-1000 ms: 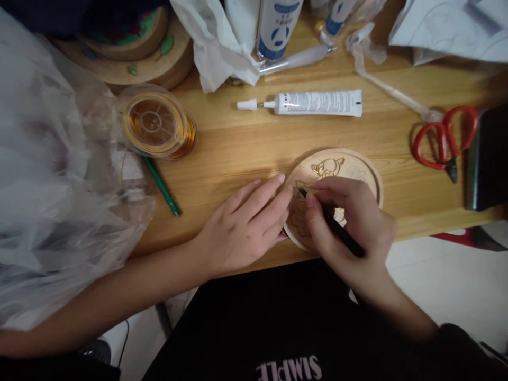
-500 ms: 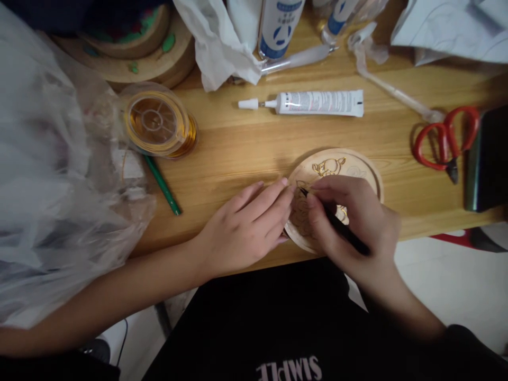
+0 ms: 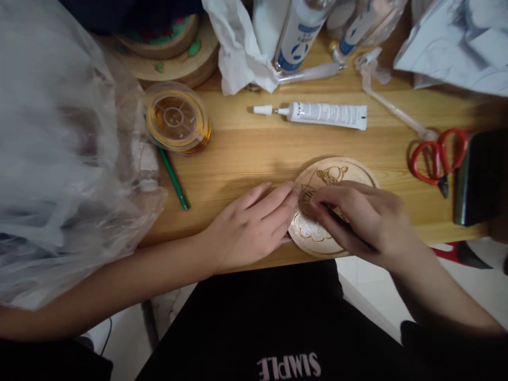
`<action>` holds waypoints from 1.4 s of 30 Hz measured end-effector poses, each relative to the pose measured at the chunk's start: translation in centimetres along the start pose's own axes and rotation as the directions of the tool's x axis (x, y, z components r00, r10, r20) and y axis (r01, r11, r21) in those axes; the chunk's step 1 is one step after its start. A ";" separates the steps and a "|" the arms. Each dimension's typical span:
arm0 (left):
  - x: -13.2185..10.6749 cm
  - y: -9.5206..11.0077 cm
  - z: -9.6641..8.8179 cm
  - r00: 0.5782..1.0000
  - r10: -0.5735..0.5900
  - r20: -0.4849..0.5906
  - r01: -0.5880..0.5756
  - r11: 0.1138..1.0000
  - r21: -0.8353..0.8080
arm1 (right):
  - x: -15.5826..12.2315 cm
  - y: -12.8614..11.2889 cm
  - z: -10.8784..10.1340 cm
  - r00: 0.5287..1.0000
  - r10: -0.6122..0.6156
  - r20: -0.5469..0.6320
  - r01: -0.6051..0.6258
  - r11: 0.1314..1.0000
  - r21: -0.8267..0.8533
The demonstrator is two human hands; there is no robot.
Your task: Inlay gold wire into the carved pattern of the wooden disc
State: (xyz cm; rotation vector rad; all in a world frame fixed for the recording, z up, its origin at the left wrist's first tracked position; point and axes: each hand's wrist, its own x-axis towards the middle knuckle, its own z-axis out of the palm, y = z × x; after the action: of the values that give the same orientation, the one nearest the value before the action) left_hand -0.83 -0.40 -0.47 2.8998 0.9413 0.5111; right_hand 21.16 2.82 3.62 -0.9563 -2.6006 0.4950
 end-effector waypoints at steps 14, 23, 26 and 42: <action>-0.2 0.2 0.4 0.997 -0.019 -0.068 0.021 0.999 0.027 | 1.7 1.4 -1.6 0.926 -0.304 0.225 0.342 0.927 -0.152; -0.2 0.1 0.3 0.997 -0.028 -0.066 0.030 0.999 0.032 | 1.2 2.2 -1.6 0.954 -0.258 0.151 0.269 0.962 -0.053; -0.1 0.2 0.2 0.998 -0.020 -0.053 0.022 0.999 0.031 | 0.1 2.8 -1.4 0.996 -0.086 -0.003 0.086 0.990 0.108; 0.3 -0.1 -0.7 0.989 0.139 -0.051 -0.125 0.969 0.211 | -4.5 5.4 1.8 0.766 0.540 -0.347 -0.258 0.754 0.605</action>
State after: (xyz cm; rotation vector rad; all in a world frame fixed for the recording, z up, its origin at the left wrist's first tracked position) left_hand -0.92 -0.16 0.28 3.1683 0.8613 0.5495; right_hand 26.64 3.27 -1.10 -1.2555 -1.6329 0.8782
